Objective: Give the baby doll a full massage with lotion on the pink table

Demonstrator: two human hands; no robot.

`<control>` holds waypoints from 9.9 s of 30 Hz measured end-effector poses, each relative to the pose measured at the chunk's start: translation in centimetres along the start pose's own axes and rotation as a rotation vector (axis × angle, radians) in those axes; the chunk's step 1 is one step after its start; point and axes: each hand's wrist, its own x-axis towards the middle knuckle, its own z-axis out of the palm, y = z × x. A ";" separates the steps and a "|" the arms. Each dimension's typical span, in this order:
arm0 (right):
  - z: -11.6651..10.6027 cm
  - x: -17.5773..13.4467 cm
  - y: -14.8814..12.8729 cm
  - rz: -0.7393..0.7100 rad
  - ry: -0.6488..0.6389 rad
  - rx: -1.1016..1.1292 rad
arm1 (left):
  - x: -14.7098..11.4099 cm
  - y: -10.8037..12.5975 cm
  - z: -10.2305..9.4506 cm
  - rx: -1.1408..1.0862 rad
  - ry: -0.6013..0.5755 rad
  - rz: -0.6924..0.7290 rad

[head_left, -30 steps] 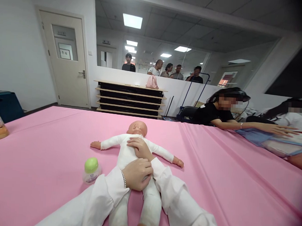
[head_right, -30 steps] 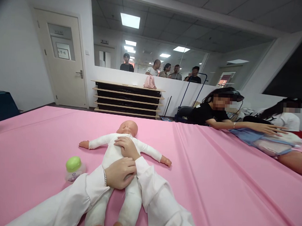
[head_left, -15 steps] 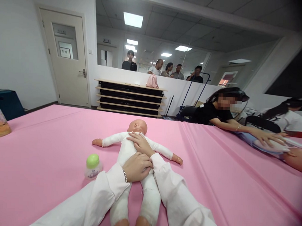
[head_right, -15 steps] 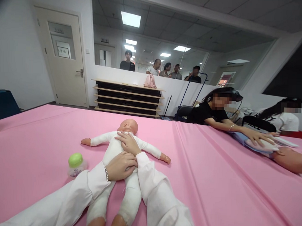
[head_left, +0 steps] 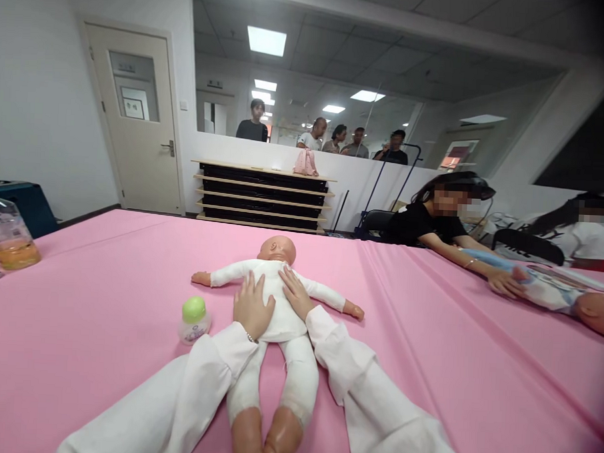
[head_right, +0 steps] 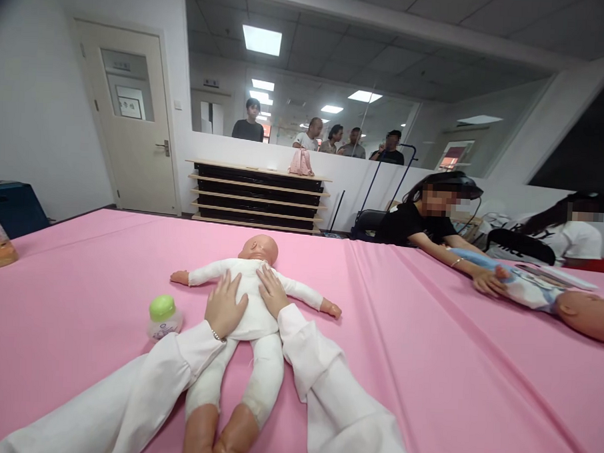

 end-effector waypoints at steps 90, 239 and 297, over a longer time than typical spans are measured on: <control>-0.8 -12.5 -5.4 -0.281 0.101 -0.084 | -6.6 -8.1 -5.0 -0.158 -0.408 0.607; -3.1 -14.6 -9.2 -0.463 0.107 0.112 | -9.4 -6.8 -6.3 -0.252 -0.154 0.839; -1.3 -15.0 -8.9 -0.683 -0.171 -0.053 | -10.0 -5.5 -6.5 -0.302 -0.442 1.068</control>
